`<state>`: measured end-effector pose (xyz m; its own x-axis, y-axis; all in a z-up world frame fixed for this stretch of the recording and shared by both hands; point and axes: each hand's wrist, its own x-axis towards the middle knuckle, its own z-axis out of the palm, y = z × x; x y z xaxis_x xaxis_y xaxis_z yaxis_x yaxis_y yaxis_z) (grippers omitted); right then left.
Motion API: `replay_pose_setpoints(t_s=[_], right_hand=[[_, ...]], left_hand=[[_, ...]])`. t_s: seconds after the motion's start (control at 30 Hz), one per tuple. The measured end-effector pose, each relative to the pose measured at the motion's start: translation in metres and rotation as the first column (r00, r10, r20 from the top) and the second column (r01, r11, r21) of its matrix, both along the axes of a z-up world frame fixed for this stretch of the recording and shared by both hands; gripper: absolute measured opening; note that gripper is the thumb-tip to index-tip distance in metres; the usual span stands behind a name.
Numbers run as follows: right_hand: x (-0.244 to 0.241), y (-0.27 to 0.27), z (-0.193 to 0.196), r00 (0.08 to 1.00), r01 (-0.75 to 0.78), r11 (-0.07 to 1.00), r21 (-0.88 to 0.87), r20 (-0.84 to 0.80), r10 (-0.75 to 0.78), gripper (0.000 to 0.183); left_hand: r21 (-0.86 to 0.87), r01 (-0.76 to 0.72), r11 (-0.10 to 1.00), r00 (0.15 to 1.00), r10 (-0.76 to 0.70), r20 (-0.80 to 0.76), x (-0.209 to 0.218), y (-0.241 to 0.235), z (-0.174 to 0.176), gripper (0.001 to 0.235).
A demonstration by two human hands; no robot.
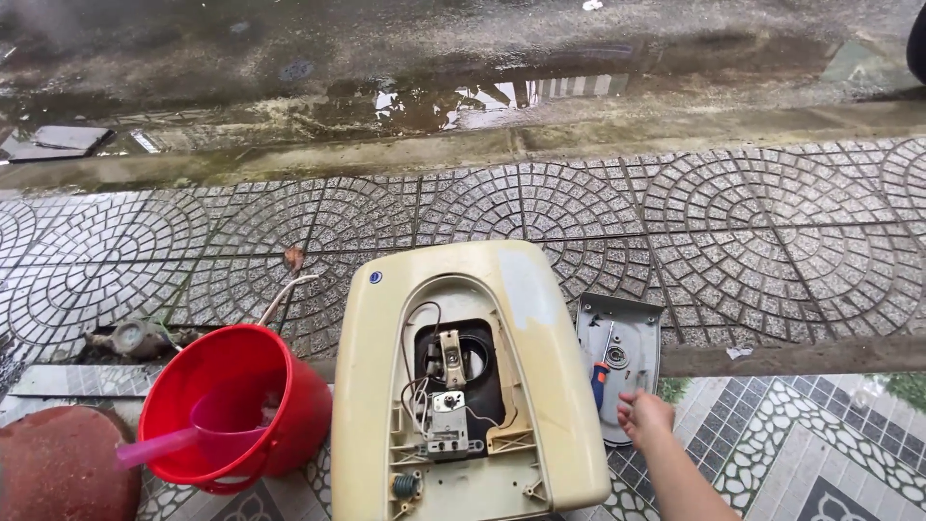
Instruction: Disassembling an appliance by removing internal electrical and mechanical components using a screwdriver.
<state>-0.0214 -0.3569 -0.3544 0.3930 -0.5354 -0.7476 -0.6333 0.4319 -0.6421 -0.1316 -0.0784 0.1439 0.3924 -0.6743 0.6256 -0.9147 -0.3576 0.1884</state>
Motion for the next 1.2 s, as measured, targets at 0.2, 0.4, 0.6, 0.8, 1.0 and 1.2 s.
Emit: replay_pose_setpoints(t_s=[0.2,0.4,0.6,0.8,1.0,1.2], right_hand=[[0.005,0.0,-0.024,1.0,0.008,0.982,0.187,-0.029,-0.003,0.037],[0.011,0.016,0.022,0.983,-0.137,0.978,0.16,-0.097,0.153,0.064],[0.046,0.031,0.075,0.944,-0.329,0.935,-0.131,-0.018,0.329,0.069],[0.075,0.105,0.157,0.658,-0.278,0.459,-0.844,0.18,0.731,0.042],[0.019,0.199,0.237,0.121,-0.34,0.075,-0.937,0.035,0.992,0.026],[0.016,0.216,0.254,0.06,-0.502,-0.361,-0.786,-0.448,0.892,0.041]], left_hand=[[0.018,-0.032,0.999,0.997,0.03,0.068,0.046,0.034,-0.038,0.015],[0.267,-0.187,0.945,0.982,0.183,0.038,0.093,0.055,-0.072,0.016],[0.766,-0.166,0.62,0.691,0.628,-0.358,0.108,0.067,-0.073,0.02],[0.834,-0.225,0.503,0.405,0.827,-0.39,0.103,0.092,-0.093,0.027],[0.833,-0.234,0.502,0.338,0.845,-0.414,0.095,0.116,-0.109,0.03],[0.835,-0.235,0.498,0.273,0.858,-0.435,0.075,0.136,-0.122,0.052]])
